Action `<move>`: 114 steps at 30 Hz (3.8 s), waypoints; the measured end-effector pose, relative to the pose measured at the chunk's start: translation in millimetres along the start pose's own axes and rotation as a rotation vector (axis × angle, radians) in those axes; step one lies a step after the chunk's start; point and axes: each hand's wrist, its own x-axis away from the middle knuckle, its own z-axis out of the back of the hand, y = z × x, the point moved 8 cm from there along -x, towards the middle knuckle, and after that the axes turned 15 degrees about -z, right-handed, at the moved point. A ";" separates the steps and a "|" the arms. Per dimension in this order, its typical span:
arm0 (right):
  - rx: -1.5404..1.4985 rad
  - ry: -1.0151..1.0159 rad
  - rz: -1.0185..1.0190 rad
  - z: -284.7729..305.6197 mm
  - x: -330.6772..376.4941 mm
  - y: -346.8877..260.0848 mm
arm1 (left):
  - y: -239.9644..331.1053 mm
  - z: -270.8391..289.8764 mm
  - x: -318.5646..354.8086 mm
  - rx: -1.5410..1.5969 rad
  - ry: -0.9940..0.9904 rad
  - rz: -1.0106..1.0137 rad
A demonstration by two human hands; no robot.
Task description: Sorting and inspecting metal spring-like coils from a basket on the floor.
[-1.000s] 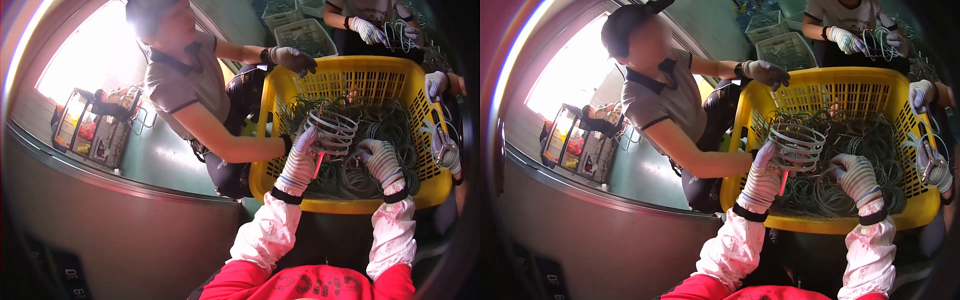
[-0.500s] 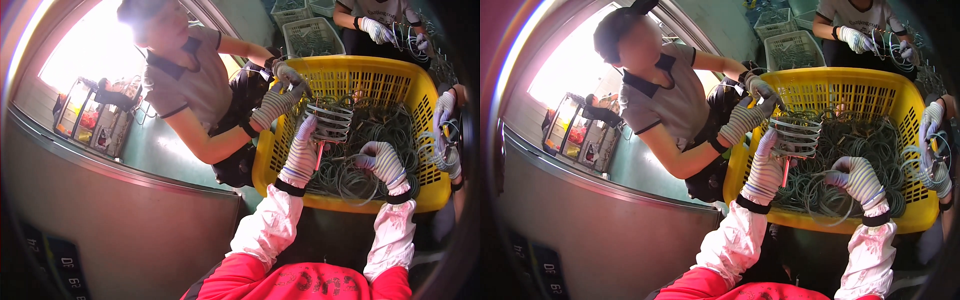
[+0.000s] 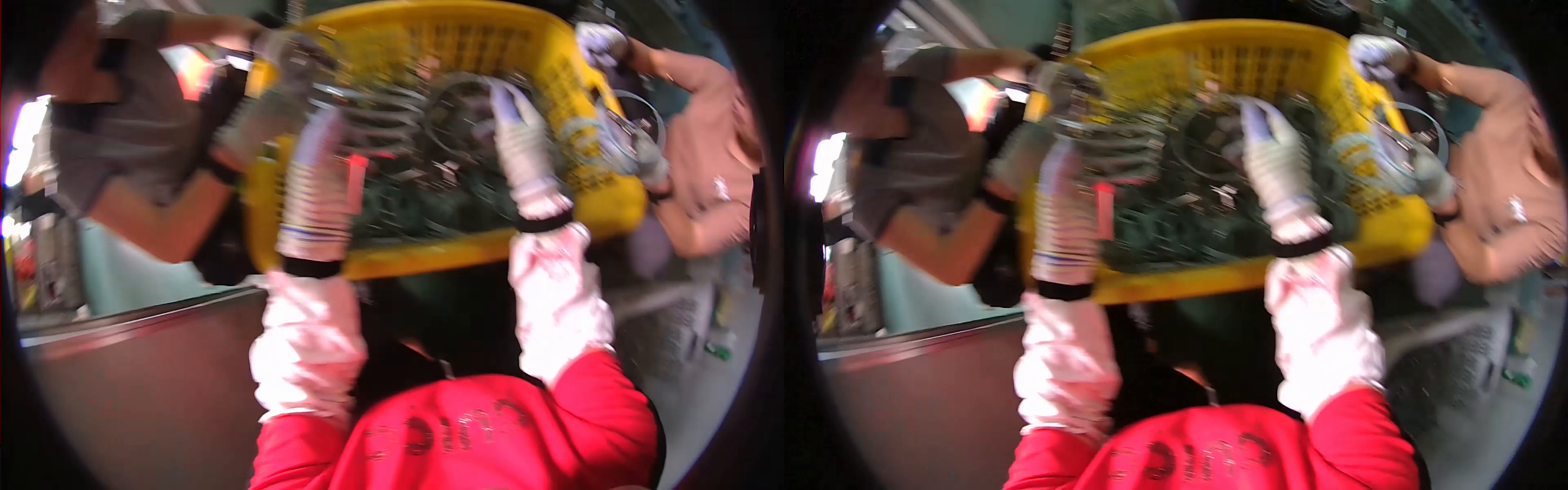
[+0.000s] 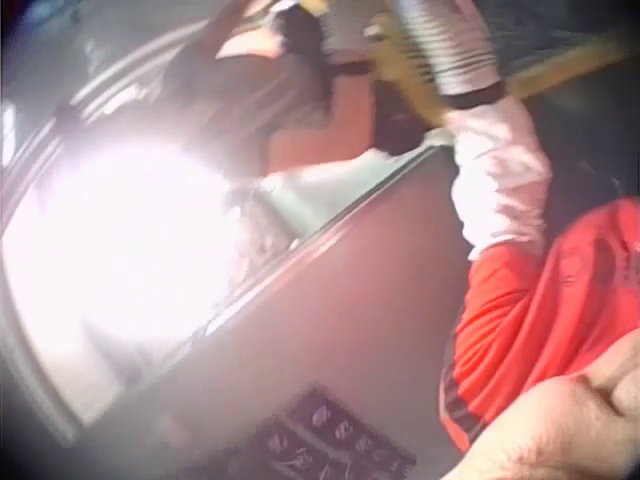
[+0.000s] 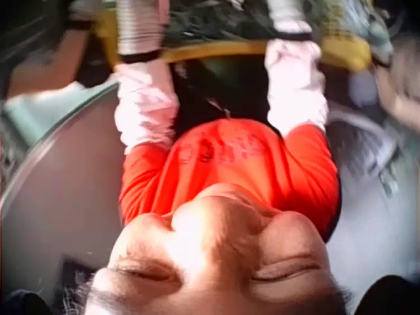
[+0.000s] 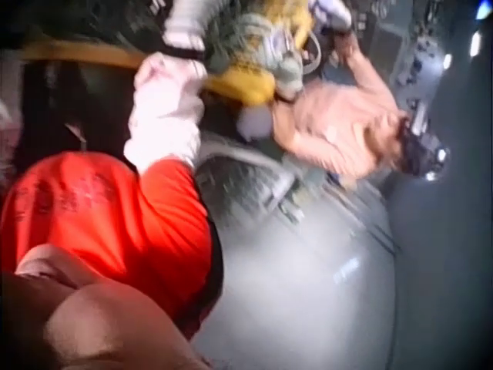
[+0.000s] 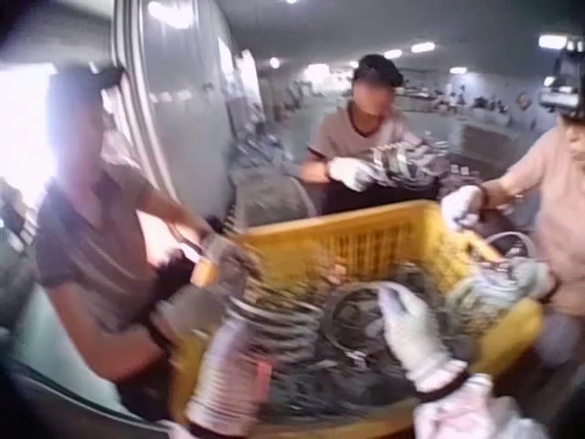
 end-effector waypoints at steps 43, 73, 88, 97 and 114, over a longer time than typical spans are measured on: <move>0.076 -0.350 -0.069 -23.0 -2.5 29.9 | -4.3 -96.0 11.0 0.062 -0.346 0.049; 0.254 -0.404 0.034 -17.2 -1.3 21.2 | -17.2 -96.3 3.2 -0.022 -0.421 0.119; 0.524 -0.218 0.246 -5.3 -9.9 22.1 | -22.3 -102.3 3.1 -0.006 -0.432 0.123; -0.040 -0.387 -0.137 -4.9 -6.2 31.5 | -38.0 -76.5 5.5 0.178 -0.349 0.193; -0.251 -0.465 -0.014 -10.2 -2.1 18.2 | -41.6 -57.0 0.3 0.581 -0.097 0.436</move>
